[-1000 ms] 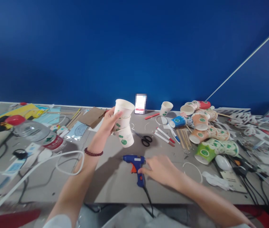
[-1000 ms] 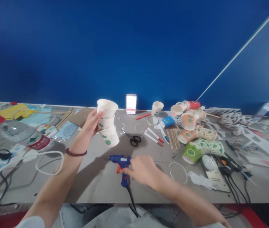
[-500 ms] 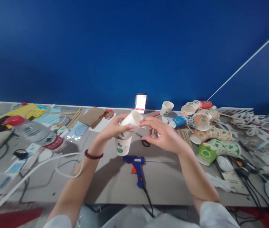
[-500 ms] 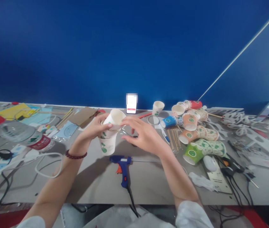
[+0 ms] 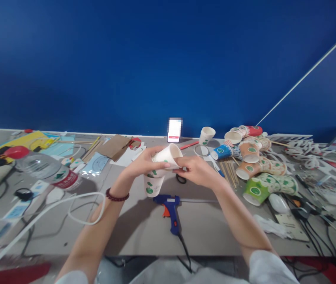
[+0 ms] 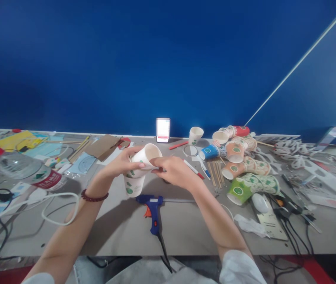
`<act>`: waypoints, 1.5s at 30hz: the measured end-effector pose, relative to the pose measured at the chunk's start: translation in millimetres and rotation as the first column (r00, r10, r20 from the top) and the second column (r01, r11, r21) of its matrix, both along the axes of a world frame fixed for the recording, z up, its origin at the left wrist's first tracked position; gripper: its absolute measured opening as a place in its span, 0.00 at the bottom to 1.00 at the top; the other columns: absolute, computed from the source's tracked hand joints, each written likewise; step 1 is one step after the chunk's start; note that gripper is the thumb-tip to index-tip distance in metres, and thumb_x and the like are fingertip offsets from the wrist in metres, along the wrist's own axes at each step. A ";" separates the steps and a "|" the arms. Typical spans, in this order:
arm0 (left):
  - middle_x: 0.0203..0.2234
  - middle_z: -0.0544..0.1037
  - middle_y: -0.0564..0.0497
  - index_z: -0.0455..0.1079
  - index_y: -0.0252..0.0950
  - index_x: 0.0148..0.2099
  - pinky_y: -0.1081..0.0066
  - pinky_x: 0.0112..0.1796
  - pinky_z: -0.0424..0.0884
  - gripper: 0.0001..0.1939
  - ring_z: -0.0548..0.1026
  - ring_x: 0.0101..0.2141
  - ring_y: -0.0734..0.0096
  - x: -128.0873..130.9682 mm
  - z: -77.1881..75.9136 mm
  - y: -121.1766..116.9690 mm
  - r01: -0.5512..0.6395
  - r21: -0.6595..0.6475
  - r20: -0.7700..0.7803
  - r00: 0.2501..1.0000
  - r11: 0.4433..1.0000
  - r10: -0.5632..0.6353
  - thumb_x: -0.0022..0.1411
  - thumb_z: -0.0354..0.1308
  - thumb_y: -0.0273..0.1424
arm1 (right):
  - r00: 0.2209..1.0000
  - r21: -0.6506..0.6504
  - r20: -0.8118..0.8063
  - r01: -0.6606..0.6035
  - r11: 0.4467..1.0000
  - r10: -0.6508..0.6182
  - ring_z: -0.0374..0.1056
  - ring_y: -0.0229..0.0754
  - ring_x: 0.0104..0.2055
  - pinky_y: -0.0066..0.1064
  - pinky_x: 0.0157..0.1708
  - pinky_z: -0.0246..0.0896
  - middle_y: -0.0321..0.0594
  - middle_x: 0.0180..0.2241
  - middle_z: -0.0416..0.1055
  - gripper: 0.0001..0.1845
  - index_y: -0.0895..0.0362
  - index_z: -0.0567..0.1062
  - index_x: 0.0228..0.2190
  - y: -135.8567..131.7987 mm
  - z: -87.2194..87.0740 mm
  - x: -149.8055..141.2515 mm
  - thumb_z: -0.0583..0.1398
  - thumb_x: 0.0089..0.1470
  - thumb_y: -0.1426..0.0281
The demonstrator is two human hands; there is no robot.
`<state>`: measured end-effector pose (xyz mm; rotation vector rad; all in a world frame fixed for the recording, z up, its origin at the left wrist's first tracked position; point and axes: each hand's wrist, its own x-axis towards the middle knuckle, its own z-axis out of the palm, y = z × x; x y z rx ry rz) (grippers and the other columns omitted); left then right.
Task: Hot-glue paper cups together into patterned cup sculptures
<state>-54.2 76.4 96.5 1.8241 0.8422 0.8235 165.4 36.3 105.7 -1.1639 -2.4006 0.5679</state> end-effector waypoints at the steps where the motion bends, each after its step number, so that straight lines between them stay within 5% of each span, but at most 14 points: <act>1: 0.40 0.81 0.48 0.77 0.40 0.50 0.68 0.37 0.74 0.24 0.78 0.39 0.56 0.1 0.1 -0.1 0.001 0.000 -0.001 1.000 1.000 -0.001 0.50 0.67 0.40 | 1.000 -0.003 -0.002 0.008 1.000 -0.008 0.66 0.37 0.30 0.27 0.31 0.52 0.36 0.31 0.76 0.07 0.55 0.78 0.37 0.2 -0.5 0.0 0.58 0.59 0.71; 45: 0.50 0.78 0.43 0.74 0.36 0.54 0.64 0.47 0.72 0.30 0.75 0.49 0.51 -2.1 -9.3 6.4 -0.076 -0.012 0.052 0.996 0.997 0.077 0.51 0.66 0.46 | 0.996 0.122 -0.081 0.033 0.992 -0.024 0.67 0.38 0.27 0.27 0.28 0.52 0.36 0.26 0.75 0.03 0.56 0.75 0.32 8.6 -17.3 -3.1 0.62 0.57 0.69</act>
